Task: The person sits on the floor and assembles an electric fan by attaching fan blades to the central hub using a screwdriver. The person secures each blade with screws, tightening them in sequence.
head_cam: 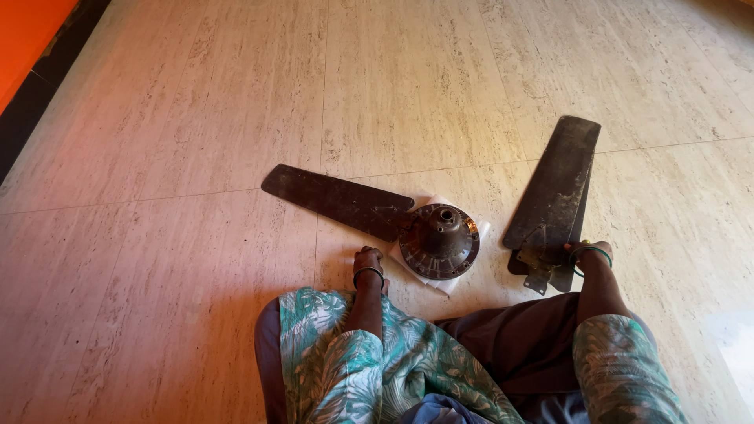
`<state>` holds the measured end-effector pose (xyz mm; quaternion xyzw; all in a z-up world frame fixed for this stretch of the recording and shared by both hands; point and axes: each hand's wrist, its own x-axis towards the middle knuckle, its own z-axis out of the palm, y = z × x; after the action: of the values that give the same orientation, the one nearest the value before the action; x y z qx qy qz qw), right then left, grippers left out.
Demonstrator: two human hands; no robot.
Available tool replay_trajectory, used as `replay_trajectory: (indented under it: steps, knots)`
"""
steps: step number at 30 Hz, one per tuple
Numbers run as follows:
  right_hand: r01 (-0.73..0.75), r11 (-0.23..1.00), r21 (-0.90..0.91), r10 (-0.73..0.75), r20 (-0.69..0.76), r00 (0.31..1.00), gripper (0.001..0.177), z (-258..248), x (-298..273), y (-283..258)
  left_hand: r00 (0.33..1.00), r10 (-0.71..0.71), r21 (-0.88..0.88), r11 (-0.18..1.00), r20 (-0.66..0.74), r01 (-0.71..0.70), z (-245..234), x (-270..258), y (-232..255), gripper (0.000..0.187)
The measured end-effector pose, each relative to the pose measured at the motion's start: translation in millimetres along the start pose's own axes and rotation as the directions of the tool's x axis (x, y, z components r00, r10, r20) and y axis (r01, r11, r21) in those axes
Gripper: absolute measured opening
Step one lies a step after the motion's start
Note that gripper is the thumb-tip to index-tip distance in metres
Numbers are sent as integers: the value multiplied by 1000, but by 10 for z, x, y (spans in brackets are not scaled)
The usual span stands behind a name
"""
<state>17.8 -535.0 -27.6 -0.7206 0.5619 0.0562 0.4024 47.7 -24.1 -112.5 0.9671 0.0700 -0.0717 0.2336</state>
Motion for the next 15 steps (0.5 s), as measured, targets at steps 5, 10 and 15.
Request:
replay_trajectory:
  steps: [5, 10, 15]
  knots:
    - [-6, 997, 77, 6, 1, 1000, 52, -32, 19, 33, 1000, 13, 34, 999, -8, -13, 27, 5, -21, 26]
    - [57, 998, -22, -58, -46, 997, 56, -9, -21, 25, 1000, 10, 70, 998, 1, -10, 52, 28, -38, 21]
    - [119, 892, -436, -196, -137, 971, 69, 113, -81, 2, 996, 62, 62, 996, -62, -59, 93, 7, -67, 20]
